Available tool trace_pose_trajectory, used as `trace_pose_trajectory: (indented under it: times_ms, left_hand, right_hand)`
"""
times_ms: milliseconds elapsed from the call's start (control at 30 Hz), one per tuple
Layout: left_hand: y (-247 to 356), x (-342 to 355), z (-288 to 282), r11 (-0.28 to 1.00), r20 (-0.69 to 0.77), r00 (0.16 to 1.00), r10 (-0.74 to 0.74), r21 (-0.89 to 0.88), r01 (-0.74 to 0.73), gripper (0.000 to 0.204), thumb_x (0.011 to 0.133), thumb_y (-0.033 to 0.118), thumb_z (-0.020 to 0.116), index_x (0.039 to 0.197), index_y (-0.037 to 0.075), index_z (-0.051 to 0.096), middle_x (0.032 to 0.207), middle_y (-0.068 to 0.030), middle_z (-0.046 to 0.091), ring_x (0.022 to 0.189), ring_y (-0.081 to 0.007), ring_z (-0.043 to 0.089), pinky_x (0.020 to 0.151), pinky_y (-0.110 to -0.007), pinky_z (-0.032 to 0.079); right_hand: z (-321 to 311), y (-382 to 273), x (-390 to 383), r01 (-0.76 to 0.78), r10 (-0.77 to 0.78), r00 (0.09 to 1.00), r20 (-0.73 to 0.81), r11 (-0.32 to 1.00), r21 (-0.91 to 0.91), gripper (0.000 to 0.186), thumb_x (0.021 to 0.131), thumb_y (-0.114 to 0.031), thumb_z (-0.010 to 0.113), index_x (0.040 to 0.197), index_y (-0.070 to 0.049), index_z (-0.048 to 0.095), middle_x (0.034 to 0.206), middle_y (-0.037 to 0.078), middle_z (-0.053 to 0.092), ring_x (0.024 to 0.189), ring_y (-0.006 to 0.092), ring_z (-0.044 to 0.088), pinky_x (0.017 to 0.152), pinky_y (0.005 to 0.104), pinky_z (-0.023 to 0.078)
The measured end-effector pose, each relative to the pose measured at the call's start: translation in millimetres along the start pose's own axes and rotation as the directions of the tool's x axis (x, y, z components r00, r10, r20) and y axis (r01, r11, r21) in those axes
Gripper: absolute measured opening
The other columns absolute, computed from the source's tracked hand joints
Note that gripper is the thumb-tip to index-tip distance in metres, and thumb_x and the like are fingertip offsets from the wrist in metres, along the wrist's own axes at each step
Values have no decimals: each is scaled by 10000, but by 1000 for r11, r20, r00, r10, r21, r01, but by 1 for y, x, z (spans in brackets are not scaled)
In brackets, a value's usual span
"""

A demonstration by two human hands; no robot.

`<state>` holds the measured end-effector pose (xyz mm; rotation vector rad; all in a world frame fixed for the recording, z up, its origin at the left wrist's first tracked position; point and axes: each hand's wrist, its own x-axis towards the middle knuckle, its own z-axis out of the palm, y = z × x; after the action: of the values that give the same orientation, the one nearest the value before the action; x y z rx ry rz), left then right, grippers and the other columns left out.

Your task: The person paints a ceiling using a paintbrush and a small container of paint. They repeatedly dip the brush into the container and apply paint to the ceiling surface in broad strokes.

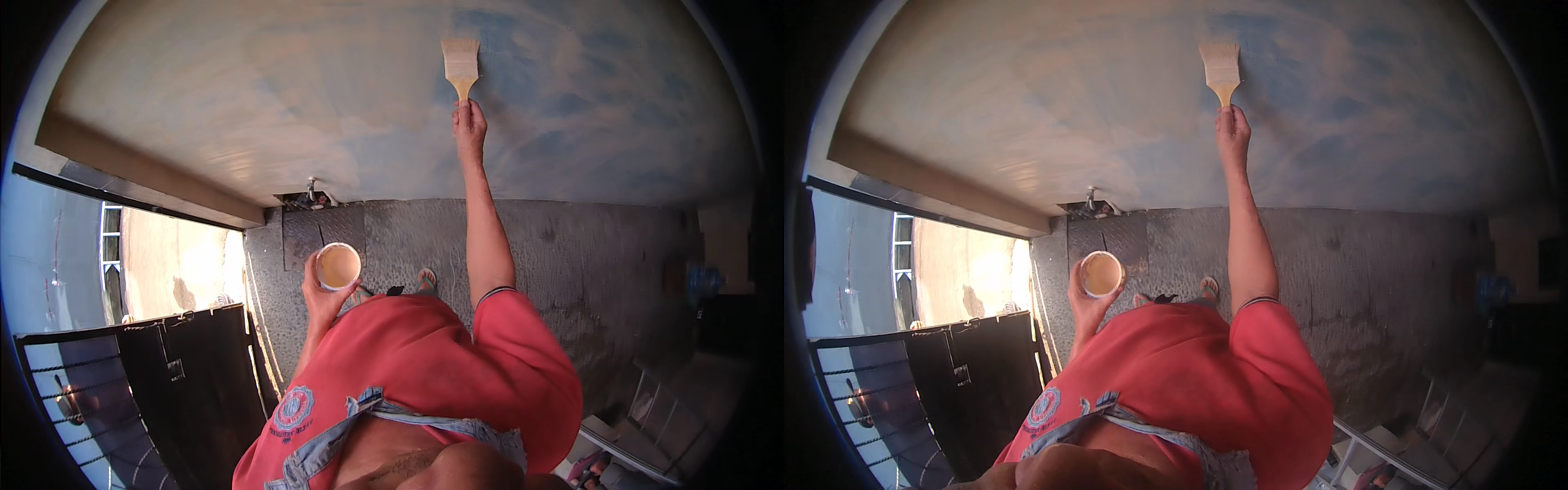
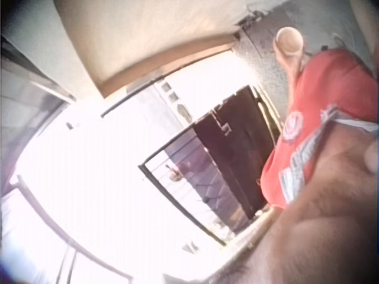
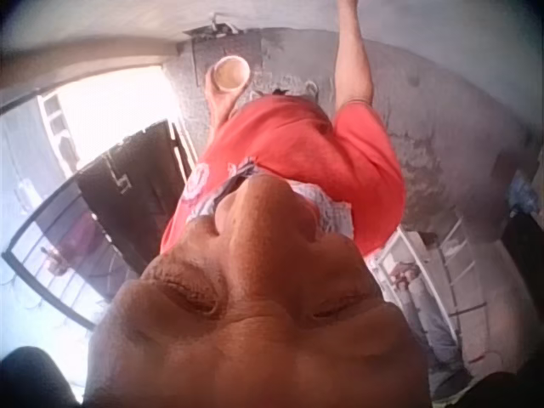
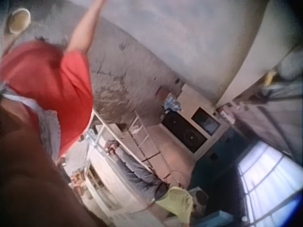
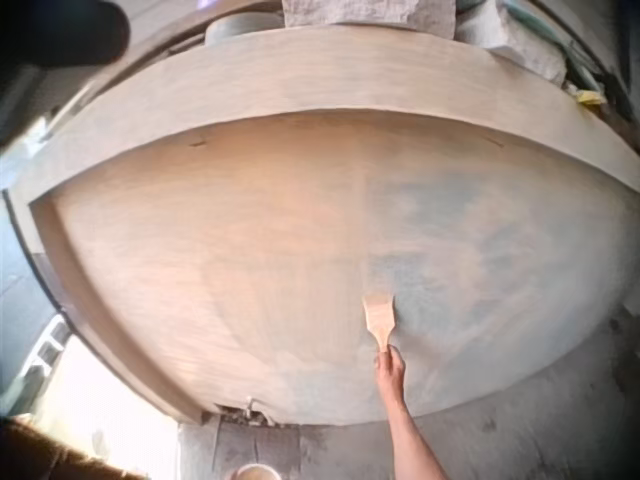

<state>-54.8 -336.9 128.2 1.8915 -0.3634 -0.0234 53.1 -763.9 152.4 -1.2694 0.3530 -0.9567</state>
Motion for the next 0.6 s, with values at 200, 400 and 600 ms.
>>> trace_pose_trajectory:
  times_ms: [200, 400, 600]
  left_hand:
    - [-10, -7, 6, 999, -87, 996, -8, -43, 4, 950, 616, 169, 986, 1398, -21, 482, 1252, -167, 667, 1178, -251, 641, 1010, -387, 508]
    - [-12, -5, 4, 1000, -69, 998, -9, -2, 9, 941, 619, 165, 983, 1396, -21, 485, 1266, -151, 664, 1188, -236, 636, 1019, -377, 502]
    - [-13, -13, 1, 999, -87, 995, -38, -24, 36, 923, 629, 166, 977, 1393, -15, 491, 1261, -149, 669, 1180, -237, 642, 1008, -377, 510]
  right_hand:
    - [-48, 129, -51, -257, 245, 965, -92, 957, -138, 292, 1070, -305, 532, 994, -38, 624, 690, -42, 499, 535, 45, 427, 463, 238, 341]
    - [-88, 211, -80, -453, 406, 890, -207, 840, -298, 275, 1056, -294, 547, 938, -60, 633, 637, -35, 484, 463, 68, 419, 400, 268, 332]
    - [-90, 207, -114, -648, 610, 755, -240, 643, -407, 288, 1048, -292, 532, 892, -65, 615, 636, -26, 484, 469, 85, 435, 401, 272, 323]
